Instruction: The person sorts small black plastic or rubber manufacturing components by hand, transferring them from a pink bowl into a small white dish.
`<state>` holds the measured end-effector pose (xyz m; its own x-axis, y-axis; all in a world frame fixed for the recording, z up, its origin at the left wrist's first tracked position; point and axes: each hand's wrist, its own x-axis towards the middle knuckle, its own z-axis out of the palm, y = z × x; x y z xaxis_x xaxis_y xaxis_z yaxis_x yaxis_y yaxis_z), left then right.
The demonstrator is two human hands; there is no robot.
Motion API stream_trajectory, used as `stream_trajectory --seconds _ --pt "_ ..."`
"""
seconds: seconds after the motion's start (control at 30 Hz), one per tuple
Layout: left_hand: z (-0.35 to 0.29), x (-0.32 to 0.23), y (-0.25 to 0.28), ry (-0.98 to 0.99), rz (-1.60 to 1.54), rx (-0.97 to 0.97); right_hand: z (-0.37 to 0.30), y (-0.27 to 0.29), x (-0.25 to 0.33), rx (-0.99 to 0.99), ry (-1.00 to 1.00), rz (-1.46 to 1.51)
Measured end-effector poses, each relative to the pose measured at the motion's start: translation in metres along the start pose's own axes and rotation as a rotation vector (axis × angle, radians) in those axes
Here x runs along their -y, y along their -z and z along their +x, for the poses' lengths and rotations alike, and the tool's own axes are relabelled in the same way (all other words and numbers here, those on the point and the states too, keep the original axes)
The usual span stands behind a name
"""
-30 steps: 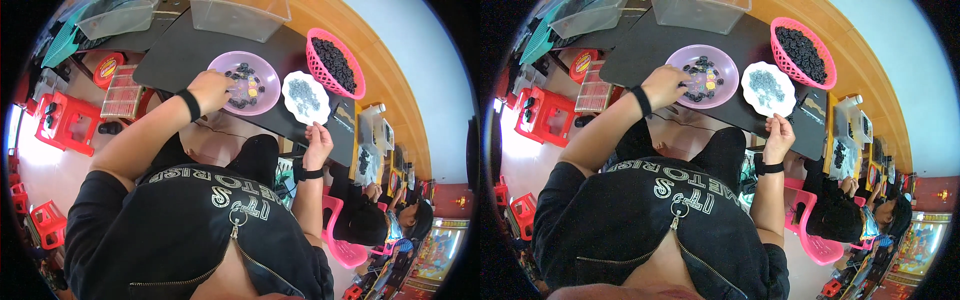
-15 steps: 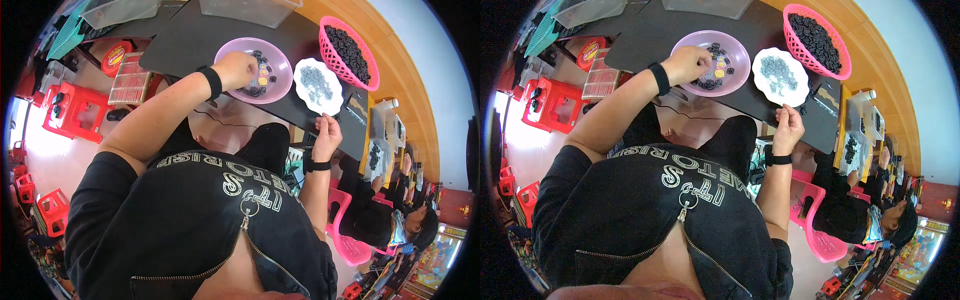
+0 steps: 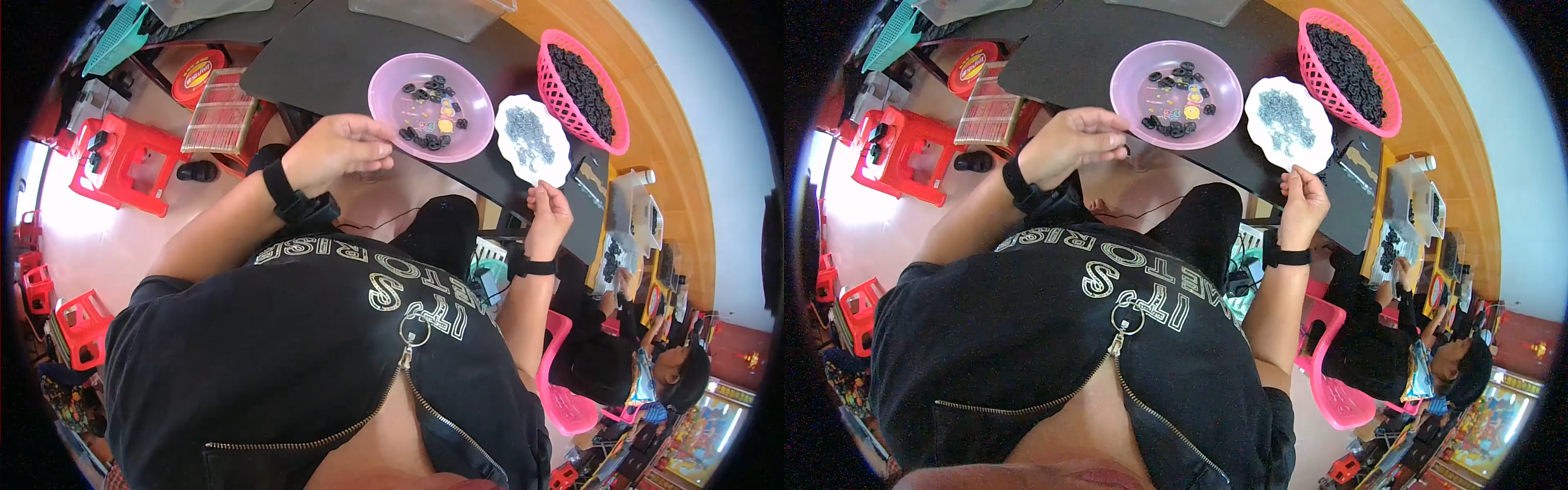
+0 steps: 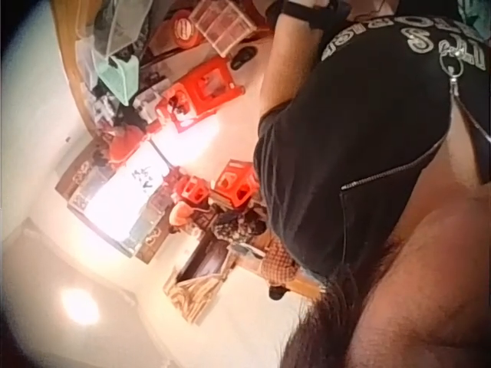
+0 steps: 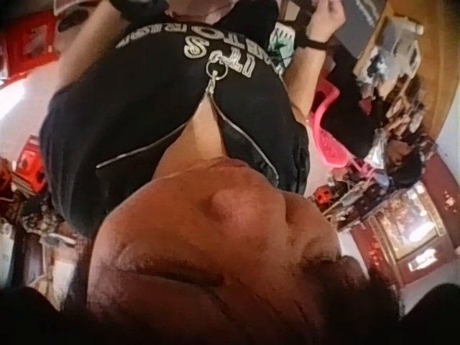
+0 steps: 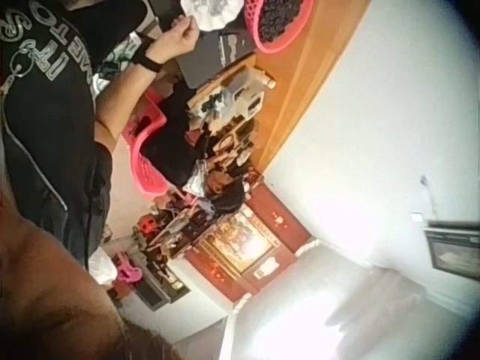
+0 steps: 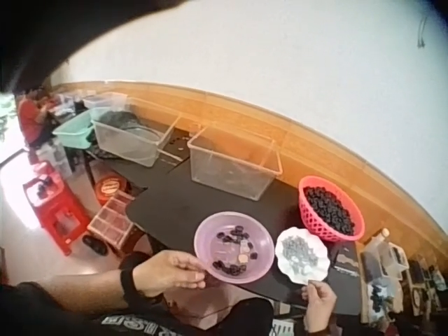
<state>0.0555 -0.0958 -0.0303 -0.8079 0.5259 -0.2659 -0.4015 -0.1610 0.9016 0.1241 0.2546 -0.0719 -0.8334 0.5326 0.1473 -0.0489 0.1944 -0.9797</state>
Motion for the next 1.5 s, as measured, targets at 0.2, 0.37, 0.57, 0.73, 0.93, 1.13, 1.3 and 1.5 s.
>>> stream_trajectory --seconds 0.2,0.37,0.57,0.73,0.93,1.13,1.3,1.5 --pt "-0.011 0.015 -0.007 0.128 0.063 0.091 0.040 -0.003 0.020 0.143 0.116 -0.465" --pt "-0.012 0.021 -0.003 0.134 0.013 0.149 0.065 -0.033 0.034 0.200 0.304 -1.019" --pt "-0.009 0.004 0.007 0.029 0.153 0.100 0.072 -0.044 0.025 0.253 0.258 -1.082" --pt "0.015 -0.009 0.016 -0.186 0.423 -0.012 0.070 -0.048 0.028 0.210 0.203 -1.089" --pt "0.050 -0.026 -0.008 -0.306 0.928 -0.101 0.067 -0.049 0.028 0.193 0.235 -1.135" --pt "0.079 -0.020 -0.035 -0.201 1.511 0.043 0.063 -0.049 0.029 0.211 0.280 -1.115" --pt "0.086 -0.013 -0.038 -0.193 1.550 0.038 0.062 -0.044 0.027 0.141 0.362 -0.956" --pt "0.089 -0.016 -0.034 -0.236 1.523 0.023 0.059 -0.042 0.032 0.102 0.315 -0.863"
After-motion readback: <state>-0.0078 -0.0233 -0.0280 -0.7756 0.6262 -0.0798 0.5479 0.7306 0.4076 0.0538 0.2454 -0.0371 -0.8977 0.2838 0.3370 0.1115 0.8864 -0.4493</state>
